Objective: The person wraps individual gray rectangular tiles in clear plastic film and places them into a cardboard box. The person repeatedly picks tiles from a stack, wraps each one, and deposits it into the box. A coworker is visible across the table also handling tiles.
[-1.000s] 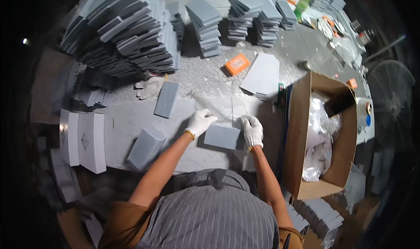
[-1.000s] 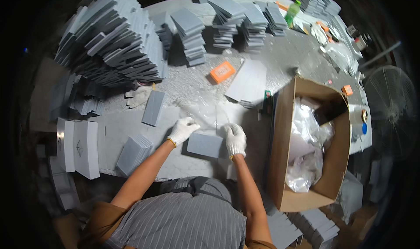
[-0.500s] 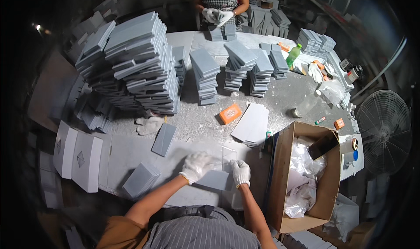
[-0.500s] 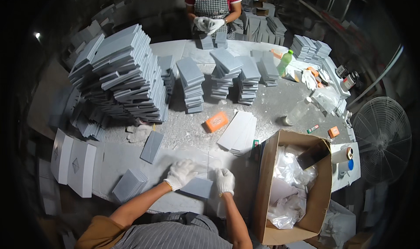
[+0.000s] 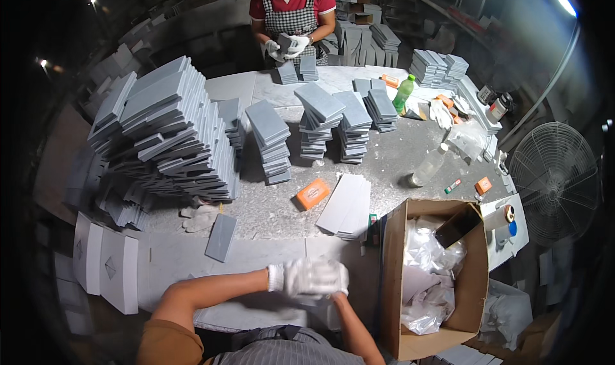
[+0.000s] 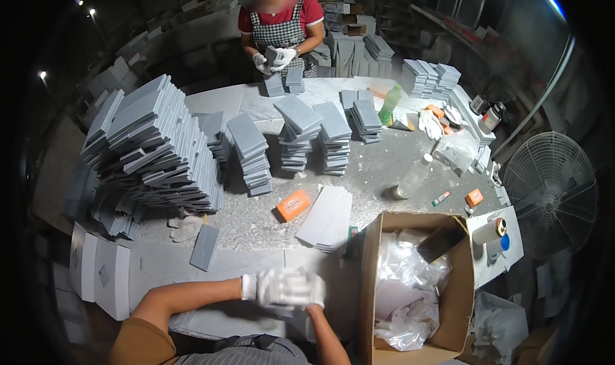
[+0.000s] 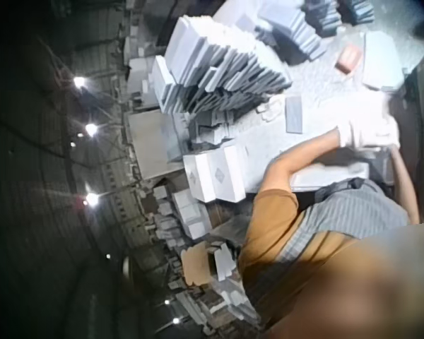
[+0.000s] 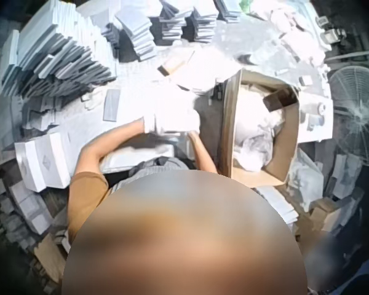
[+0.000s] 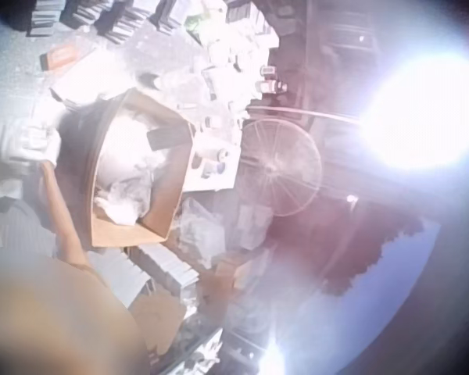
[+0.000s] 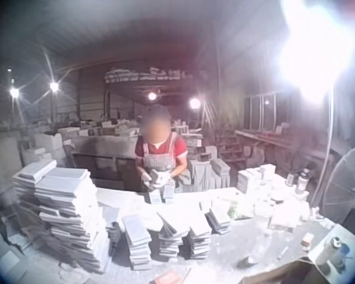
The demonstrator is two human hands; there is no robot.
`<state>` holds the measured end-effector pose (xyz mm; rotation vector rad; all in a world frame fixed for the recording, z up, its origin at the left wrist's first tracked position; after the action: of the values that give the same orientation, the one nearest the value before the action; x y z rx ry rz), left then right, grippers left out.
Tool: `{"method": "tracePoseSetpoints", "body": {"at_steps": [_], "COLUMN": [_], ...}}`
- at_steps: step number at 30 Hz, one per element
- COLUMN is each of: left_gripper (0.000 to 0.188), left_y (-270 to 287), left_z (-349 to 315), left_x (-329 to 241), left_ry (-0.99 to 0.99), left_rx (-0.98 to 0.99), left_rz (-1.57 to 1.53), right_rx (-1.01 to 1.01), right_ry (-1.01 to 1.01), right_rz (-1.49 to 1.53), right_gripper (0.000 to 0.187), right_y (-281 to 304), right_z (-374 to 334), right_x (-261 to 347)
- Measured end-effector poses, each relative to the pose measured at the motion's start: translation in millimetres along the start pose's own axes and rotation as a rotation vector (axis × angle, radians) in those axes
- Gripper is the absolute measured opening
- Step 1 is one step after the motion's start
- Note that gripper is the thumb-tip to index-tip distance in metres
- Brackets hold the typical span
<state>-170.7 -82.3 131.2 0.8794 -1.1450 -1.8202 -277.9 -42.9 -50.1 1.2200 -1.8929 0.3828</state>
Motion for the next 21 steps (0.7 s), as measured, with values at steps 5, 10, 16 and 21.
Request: {"method": "tracePoseSetpoints", "body": {"at_steps": [5,10,16,21], "left_gripper": [0.015,0.016,0.047,0.068], "left_y": [-34.7,55.3,127.7,137.8], "left_z": [-82.7,-84.1,2.1,10.7], "left_x": [78.5,155.9,258.3,359.9], "left_ry": [0.544,0.692,0.849,1.078], "left_rx": [0.493,0.239,0.028,0.048], "left_rz": [0.04,0.399,0.477,0.415], "right_rx": [-0.075,-0.063,-0.086,-0.094], "right_ry": [0.03,-0.029,0.023,0.044], "right_rz": [-0.405,-0.38,-0.381,-0.403], "right_gripper": [0.038,0.037,0.034,0.034], "right_y": [-1.6,-1.4,0.0,-2.3], "right_z": [-18.9,-16.7,-15.1,-17.3], "right_x": [35.3,30.6,32.3,34.3]}}
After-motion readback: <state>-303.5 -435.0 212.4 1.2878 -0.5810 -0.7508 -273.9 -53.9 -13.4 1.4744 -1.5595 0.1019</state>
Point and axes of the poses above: each hand's wrist, its own z-axis towards the middle knuckle, its own y-axis out of the back of the hand, x = y × z, the point moved 7 cm from there along z, towards the middle knuckle, and after that the axes turned 14 degrees about -y, right-handed, at the moved point
